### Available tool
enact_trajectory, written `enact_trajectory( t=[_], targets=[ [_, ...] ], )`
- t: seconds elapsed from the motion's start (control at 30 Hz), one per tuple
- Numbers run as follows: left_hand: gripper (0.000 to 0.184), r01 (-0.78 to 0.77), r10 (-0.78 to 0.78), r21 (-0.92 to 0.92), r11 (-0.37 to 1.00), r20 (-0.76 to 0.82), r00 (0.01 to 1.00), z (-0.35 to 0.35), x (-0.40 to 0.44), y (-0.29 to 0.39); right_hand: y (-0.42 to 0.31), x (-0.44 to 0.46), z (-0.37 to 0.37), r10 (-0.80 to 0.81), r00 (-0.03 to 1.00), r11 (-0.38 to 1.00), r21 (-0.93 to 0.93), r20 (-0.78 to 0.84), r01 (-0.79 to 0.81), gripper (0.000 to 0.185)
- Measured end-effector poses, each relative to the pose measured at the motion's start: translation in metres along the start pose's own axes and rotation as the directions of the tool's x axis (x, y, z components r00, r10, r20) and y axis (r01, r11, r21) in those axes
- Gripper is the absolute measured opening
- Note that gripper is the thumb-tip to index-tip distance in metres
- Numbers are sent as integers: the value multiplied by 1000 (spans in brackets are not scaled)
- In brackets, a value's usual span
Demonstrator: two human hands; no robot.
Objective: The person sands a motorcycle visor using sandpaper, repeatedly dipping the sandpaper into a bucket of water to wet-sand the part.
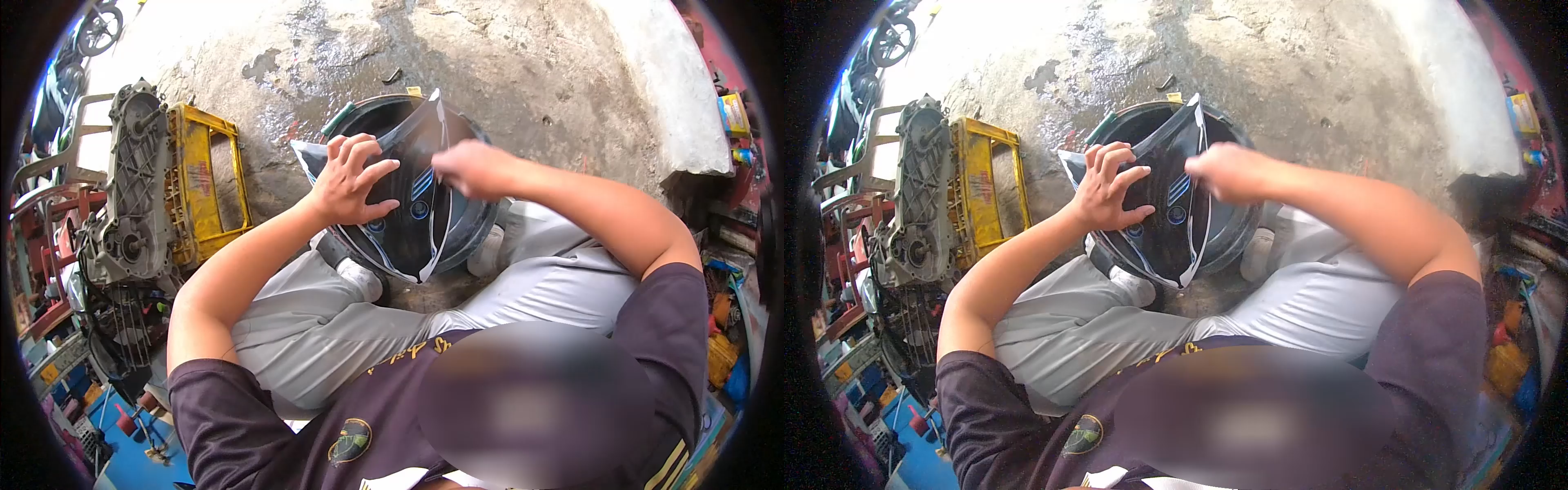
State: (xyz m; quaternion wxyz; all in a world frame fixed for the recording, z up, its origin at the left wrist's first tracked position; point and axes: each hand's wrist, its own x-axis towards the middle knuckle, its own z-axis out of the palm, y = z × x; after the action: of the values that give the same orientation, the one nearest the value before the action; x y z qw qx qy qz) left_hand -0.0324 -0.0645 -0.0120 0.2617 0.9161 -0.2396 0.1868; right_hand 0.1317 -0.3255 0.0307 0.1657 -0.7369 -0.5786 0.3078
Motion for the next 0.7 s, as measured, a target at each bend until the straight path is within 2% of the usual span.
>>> enact_trajectory(
  t=[0.1,0.13,0.17,0.27,0.37,0.47,0.53,0.57,0.63,0.7],
  targets=[
    [78,-10,10,-5,1000,1,1000,1,0,0,18,8,-25,85,974,996,6,-209,-86,10],
    [78,-7,7,1,1000,4,1000,1,0,0,15,6,-25,140,979,990,17,-148,-139,10],
    [78,-1,1,9,1000,7,1000,1,-1,0,10,7,-20,114,991,991,-61,-67,-119,11],
    [78,3,-3,20,1000,11,1000,-3,1,3,-4,0,17,-99,991,982,-153,88,112,12],
    [77,4,-5,30,1000,13,1000,-1,1,3,-21,-8,25,-111,979,977,-162,170,139,12],
    [78,13,-14,36,999,25,1000,0,-1,2,-18,-6,11,-51,993,991,-114,110,64,11],
    [78,15,-16,34,999,33,999,-1,-1,2,-8,-1,-11,70,995,998,2,-67,-70,13],
    [78,10,-12,33,999,32,999,-1,-1,2,0,1,-13,42,992,998,59,-123,-35,14],
    [78,16,-18,51,999,43,999,-1,0,3,-1,1,-6,62,997,996,-68,-53,-66,19],
    [78,14,-16,50,999,41,999,0,-1,3,-9,-5,19,-112,993,986,-124,34,115,26]
  ],
)
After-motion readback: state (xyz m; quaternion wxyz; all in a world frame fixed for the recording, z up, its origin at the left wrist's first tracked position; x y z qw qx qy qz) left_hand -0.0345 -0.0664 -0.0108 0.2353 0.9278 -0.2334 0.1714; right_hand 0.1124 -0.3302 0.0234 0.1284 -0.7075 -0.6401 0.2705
